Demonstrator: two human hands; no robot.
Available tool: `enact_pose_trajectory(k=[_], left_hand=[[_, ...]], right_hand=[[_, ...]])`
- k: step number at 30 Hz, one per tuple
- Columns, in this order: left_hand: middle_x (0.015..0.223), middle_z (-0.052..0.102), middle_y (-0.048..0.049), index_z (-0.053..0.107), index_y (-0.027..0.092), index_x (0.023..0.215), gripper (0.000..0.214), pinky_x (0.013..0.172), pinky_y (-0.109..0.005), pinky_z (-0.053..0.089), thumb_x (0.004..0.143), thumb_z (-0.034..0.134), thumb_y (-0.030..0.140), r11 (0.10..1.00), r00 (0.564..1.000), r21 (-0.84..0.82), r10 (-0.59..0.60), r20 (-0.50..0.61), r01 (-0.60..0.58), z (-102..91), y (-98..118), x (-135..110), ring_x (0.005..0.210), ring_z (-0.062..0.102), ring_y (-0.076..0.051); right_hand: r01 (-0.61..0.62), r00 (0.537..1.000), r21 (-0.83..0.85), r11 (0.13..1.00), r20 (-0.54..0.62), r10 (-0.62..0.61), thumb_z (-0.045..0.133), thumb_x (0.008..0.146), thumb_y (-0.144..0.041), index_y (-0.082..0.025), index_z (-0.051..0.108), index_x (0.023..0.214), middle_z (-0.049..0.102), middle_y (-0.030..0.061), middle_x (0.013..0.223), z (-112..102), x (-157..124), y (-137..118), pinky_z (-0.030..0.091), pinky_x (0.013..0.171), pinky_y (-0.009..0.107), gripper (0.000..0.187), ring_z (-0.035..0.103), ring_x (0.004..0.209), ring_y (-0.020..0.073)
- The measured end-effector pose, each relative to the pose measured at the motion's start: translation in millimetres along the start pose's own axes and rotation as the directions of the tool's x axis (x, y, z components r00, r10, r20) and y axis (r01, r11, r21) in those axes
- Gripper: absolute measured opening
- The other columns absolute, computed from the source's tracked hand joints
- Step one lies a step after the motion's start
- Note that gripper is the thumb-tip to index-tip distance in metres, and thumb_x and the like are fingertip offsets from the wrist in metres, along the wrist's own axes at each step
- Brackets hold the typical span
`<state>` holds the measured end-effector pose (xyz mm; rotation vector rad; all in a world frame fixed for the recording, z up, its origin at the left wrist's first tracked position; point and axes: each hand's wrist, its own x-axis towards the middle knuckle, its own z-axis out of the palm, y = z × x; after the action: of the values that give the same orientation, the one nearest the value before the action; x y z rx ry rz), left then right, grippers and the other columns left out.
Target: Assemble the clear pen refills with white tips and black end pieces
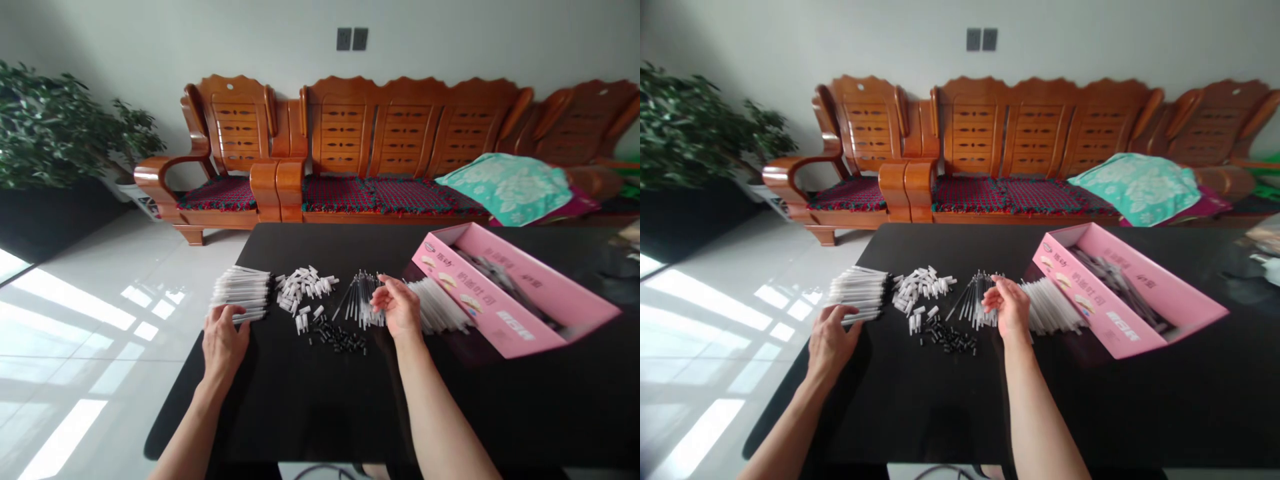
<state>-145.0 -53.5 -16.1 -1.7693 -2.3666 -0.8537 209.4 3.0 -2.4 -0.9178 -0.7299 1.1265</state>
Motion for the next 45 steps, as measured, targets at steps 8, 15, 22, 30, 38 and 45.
enact_pose_trajectory(k=[8,15,22,30,38,45], left_hand=[[0.096,0.063,-0.0034,0.067,0.022,0.094,0.018,0.074,-0.031,0.050,0.078,0.059,0.021,0.933,0.994,-0.352,0.093,0.049,-0.070,3.4,79.3,29.0,0.073,0.062,-0.017],[0.083,0.066,-0.0015,0.068,0.020,0.092,0.015,0.069,-0.027,0.046,0.083,0.057,0.015,0.823,0.922,-0.518,0.357,0.151,-0.234,44.2,146.0,22.0,0.066,0.059,-0.014],[0.087,0.070,-0.0019,0.071,0.021,0.088,0.013,0.070,-0.025,0.042,0.085,0.059,0.018,0.863,0.908,-0.450,0.357,0.218,-0.230,55.7,136.0,11.8,0.074,0.062,-0.015],[0.087,0.072,0.0003,0.073,0.023,0.082,0.011,0.067,-0.026,0.039,0.084,0.063,0.027,0.891,0.864,-0.346,0.403,0.302,-0.295,46.7,148.7,9.0,0.079,0.065,-0.017],[0.089,0.071,0.0003,0.074,0.024,0.084,0.010,0.071,-0.025,0.041,0.084,0.064,0.025,0.797,0.757,-0.483,0.554,0.345,-0.363,44.6,146.0,-0.1,0.078,0.064,-0.015],[0.090,0.073,0.0008,0.075,0.026,0.085,0.011,0.070,-0.025,0.041,0.084,0.064,0.030,0.890,0.863,-0.375,0.386,0.326,-0.257,52.1,145.5,2.3,0.083,0.066,-0.016]], right_hand=[[0.086,0.882,-0.514,0.853,-0.359,-0.306,0.070,0.072,-0.036,-0.018,0.067,0.074,0.060,-0.0021,0.048,-51.2,18.8,-19.1,0.031,0.030,0.023,0.019,0.050,0.034,0.0134],[-0.066,0.984,-0.998,-0.025,-0.060,-0.169,0.065,0.076,-0.033,-0.022,0.070,0.067,0.072,0.0089,0.070,-40.2,7.1,-29.0,0.039,0.054,0.030,0.014,0.067,0.068,0.0261],[-0.082,0.993,-0.946,-0.315,-0.106,0.059,0.062,0.079,-0.034,-0.021,0.072,0.082,0.076,0.0128,0.090,-36.1,1.0,-33.8,0.042,0.062,0.033,0.017,0.071,0.087,0.0311],[-0.069,0.998,-0.962,-0.265,-0.066,-0.020,0.057,0.077,-0.028,-0.017,0.072,0.075,0.074,0.0181,0.083,-26.0,1.3,-26.6,0.045,0.064,0.035,0.019,0.070,0.081,0.0318],[-0.030,0.989,-0.476,0.879,-0.140,-0.043,0.064,0.071,-0.039,-0.018,0.059,0.069,0.066,0.0023,0.053,-13.2,6.0,-13.4,0.030,0.033,0.021,0.021,0.046,0.033,0.0101],[-0.141,0.990,-0.043,0.989,0.004,0.141,0.075,0.069,-0.038,-0.017,0.060,0.077,0.072,0.0043,0.061,-1.5,4.0,2.6,0.030,0.026,0.017,0.027,0.053,0.034,0.0108]])
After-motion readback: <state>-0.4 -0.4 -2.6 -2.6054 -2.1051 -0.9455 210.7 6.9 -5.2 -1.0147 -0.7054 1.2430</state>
